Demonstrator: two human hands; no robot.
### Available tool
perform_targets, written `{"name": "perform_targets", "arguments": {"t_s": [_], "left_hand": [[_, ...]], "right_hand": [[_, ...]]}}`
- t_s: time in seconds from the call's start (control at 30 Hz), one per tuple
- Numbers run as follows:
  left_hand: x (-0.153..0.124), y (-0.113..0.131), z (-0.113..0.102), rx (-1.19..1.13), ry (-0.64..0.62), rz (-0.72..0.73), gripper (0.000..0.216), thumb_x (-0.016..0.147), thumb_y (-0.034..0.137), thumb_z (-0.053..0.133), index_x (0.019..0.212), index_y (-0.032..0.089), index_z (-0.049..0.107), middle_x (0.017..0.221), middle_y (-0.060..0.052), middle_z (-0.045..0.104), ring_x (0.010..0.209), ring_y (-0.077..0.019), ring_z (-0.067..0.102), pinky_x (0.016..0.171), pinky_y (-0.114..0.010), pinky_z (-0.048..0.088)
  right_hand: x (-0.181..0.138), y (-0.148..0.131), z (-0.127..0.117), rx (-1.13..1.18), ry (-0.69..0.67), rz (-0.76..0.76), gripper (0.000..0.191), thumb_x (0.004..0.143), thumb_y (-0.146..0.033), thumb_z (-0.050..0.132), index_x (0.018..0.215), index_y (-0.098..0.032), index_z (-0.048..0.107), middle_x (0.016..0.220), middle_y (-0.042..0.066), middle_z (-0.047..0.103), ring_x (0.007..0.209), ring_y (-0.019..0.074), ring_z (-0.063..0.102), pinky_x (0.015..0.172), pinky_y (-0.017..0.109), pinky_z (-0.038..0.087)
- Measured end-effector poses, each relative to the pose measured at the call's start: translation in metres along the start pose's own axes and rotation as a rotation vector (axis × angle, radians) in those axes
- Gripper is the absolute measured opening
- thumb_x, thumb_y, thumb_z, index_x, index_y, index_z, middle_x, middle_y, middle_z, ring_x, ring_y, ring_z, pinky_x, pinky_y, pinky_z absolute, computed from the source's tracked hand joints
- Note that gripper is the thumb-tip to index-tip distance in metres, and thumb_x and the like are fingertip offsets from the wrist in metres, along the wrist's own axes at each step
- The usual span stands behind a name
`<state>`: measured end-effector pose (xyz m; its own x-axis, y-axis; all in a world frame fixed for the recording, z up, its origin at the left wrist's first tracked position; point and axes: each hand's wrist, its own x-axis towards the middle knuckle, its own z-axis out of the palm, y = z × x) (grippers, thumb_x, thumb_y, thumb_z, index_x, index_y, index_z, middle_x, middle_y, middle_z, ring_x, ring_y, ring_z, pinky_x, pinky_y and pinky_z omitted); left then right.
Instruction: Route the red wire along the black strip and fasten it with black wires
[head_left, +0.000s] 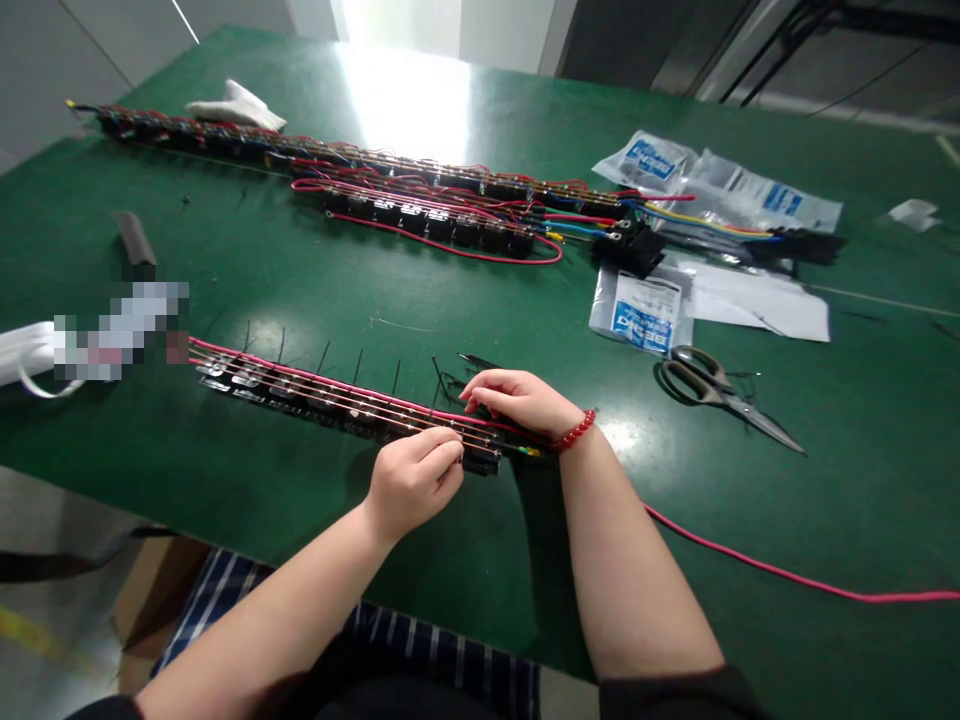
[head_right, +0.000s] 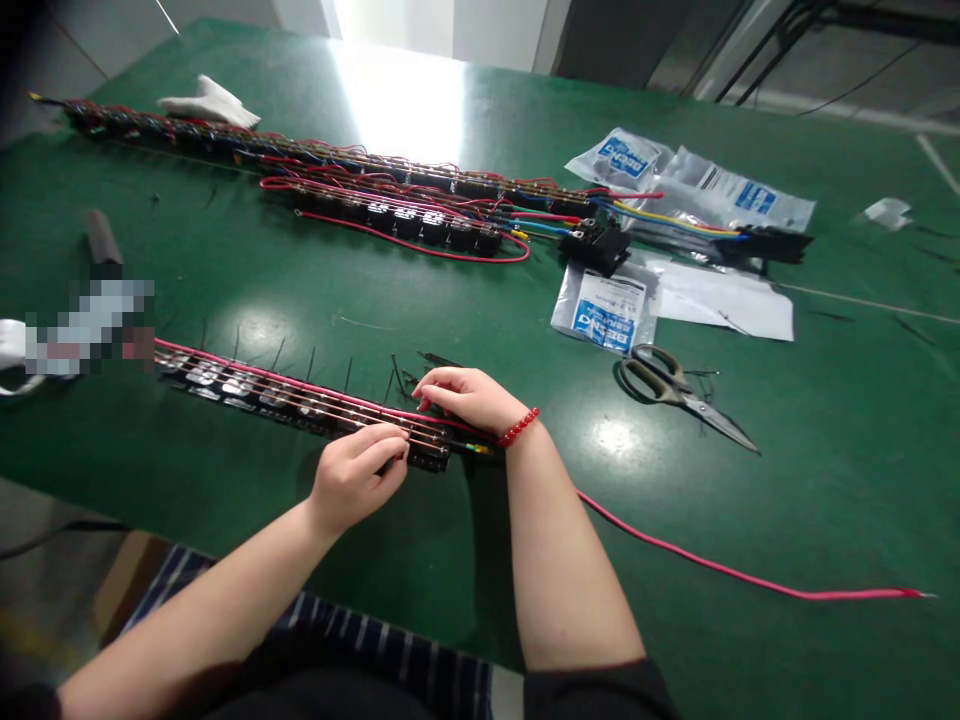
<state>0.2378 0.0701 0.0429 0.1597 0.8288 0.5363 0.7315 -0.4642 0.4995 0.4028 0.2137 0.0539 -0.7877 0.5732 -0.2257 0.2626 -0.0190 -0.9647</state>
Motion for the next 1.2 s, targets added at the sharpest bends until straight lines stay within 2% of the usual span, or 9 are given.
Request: {"name": "perform_targets", "arguments": {"t_s": [0.17, 0.27, 0.43, 0.6, 0.87, 1.1, 1.2], "left_hand": [[-0.0027, -0.0012, 0.0032, 0.0, 0.012, 0.011, 0.019, 0.079, 0.006, 0.055, 0.089, 0.02, 0.064, 0.097, -0.005, 0.073, 0.089, -0.0161, 0.07, 0.081, -0.027, 0.058], [-0.0031, -0.0012, 0.0046, 0.013, 0.013, 0.008, 0.017, 0.078, 0.008, 0.056, 0.088, 0.02, 0.063, 0.097, -0.005, 0.073, 0.088, -0.0168, 0.071, 0.08, -0.027, 0.058], [-0.0017, -0.0004, 0.0043, 0.037, 0.014, 0.023, 0.017, 0.078, 0.008, 0.055, 0.088, 0.019, 0.064, 0.097, -0.006, 0.074, 0.088, -0.0173, 0.071, 0.078, -0.028, 0.059], [-0.0026, -0.0016, 0.0035, 0.024, 0.06, 0.021, 0.019, 0.078, 0.008, 0.058, 0.092, 0.019, 0.064, 0.098, -0.005, 0.075, 0.087, -0.0165, 0.072, 0.079, -0.027, 0.059], [-0.0046, -0.004, 0.0045, 0.041, 0.033, 0.005, 0.017, 0.08, 0.012, 0.057, 0.09, 0.02, 0.067, 0.098, -0.006, 0.075, 0.087, -0.0166, 0.072, 0.078, -0.027, 0.059], [-0.0044, -0.0048, 0.006, 0.037, 0.018, 0.007, 0.016, 0.08, 0.012, 0.057, 0.089, 0.02, 0.066, 0.099, -0.006, 0.075, 0.088, -0.0167, 0.072, 0.079, -0.028, 0.06], [-0.0039, -0.005, 0.0065, 0.016, 0.011, 0.007, 0.017, 0.081, 0.01, 0.056, 0.091, 0.02, 0.065, 0.1, -0.006, 0.074, 0.091, -0.0167, 0.071, 0.082, -0.028, 0.059]], "right_hand": [[0.0012, 0.0007, 0.0068, 0.019, 0.02, 0.022, 0.028, 0.087, -0.042, 0.059, 0.091, -0.017, 0.069, 0.08, 0.003, 0.071, 0.074, 0.0145, 0.064, 0.067, 0.025, 0.051], [0.0014, 0.0019, 0.008, 0.106, 0.016, 0.026, 0.027, 0.086, -0.042, 0.061, 0.094, -0.017, 0.068, 0.082, 0.004, 0.071, 0.075, 0.0145, 0.065, 0.068, 0.026, 0.053], [-0.0001, 0.0042, 0.0071, 0.231, -0.001, 0.009, 0.028, 0.076, -0.036, 0.074, 0.094, -0.016, 0.067, 0.079, 0.002, 0.071, 0.072, 0.0131, 0.065, 0.068, 0.026, 0.053], [-0.003, 0.0057, 0.0046, 0.313, -0.059, -0.013, 0.028, 0.071, -0.032, 0.079, 0.09, -0.015, 0.069, 0.084, 0.004, 0.073, 0.077, 0.0148, 0.067, 0.074, 0.028, 0.054], [-0.0011, 0.0043, 0.0043, 0.186, -0.066, 0.024, 0.019, 0.073, -0.032, 0.074, 0.08, -0.015, 0.073, 0.079, 0.004, 0.072, 0.073, 0.0145, 0.064, 0.071, 0.027, 0.052], [-0.0001, 0.0051, 0.001, 0.1, -0.125, -0.006, 0.019, 0.079, -0.034, 0.067, 0.078, -0.016, 0.068, 0.075, 0.002, 0.067, 0.069, 0.0132, 0.059, 0.067, 0.026, 0.049], [0.0007, 0.0061, 0.0011, 0.083, -0.096, -0.031, 0.019, 0.08, -0.035, 0.066, 0.08, -0.016, 0.065, 0.076, 0.001, 0.065, 0.069, 0.0127, 0.057, 0.066, 0.025, 0.048]]}}
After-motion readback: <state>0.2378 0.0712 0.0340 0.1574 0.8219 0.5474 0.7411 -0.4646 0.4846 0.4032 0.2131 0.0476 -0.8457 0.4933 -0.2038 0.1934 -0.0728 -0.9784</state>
